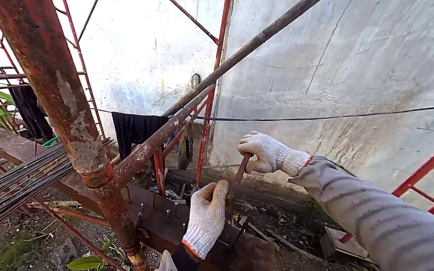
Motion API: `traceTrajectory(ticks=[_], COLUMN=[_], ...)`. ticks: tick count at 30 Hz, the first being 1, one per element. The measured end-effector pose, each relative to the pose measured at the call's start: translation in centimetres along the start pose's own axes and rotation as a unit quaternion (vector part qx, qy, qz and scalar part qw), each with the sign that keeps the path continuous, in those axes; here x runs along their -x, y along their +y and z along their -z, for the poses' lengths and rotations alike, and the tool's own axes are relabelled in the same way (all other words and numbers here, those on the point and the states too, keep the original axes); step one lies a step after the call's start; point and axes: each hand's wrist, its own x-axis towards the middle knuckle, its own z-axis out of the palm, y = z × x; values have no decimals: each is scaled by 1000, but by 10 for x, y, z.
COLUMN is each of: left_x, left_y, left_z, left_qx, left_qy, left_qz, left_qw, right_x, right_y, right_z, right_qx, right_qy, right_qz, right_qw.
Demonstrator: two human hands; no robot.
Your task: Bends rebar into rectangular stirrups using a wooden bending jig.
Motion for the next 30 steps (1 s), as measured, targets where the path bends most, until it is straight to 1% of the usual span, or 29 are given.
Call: traceTrajectory(ticks=[2, 6, 8, 12, 15, 18, 20, 22, 24, 26, 28, 29, 30], left_x=[-3, -9, -11, -15, -18, -19, -13, -6, 0, 2, 4, 4, 4], left_y=[0, 0, 0, 0, -1, -1, -1, 2, 3, 3, 2, 1, 0], left_z=[-2, -3, -2, 0, 2, 4, 7, 9, 12, 14, 13, 14, 15], left_qx=[-7, -13, -11, 11, 27, 33, 28, 22, 22, 23, 19, 18, 23], left_qy=[18, 25, 14, -7, -29, -55, -78, -96, -98, -96, -93, -95, -96], left_qz=[12, 29, 29, 55, 67, 73, 50, 23, 16, 9, 0, 3, 10], left_qw=[1000, 999, 999, 998, 997, 995, 995, 995, 995, 995, 995, 995, 995], right_x=[4, 13, 19, 32, 44, 56, 53, 38, 20, 7, 1, 0, -2], right_y=[-2, -9, -13, -29, -43, -53, -54, -43, -32, -28, -25, -23, -24], right_z=[-1, 2, 3, 9, 16, 12, 16, 26, 33, 39, 39, 36, 34], right_qx=[-6, -27, -25, -29, -44, -38, -29, -18, -22, -51, -89, -119, -160], right_qy=[-11, -32, -34, -39, -52, -39, -34, -39, -48, -69, -70, -51, -15], right_qz=[-20, -62, -80, -124, -171, -196, -185, -132, -79, -63, -58, -58, -66], right_qw=[1000, 997, 996, 991, 983, 979, 982, 990, 995, 994, 992, 990, 985])
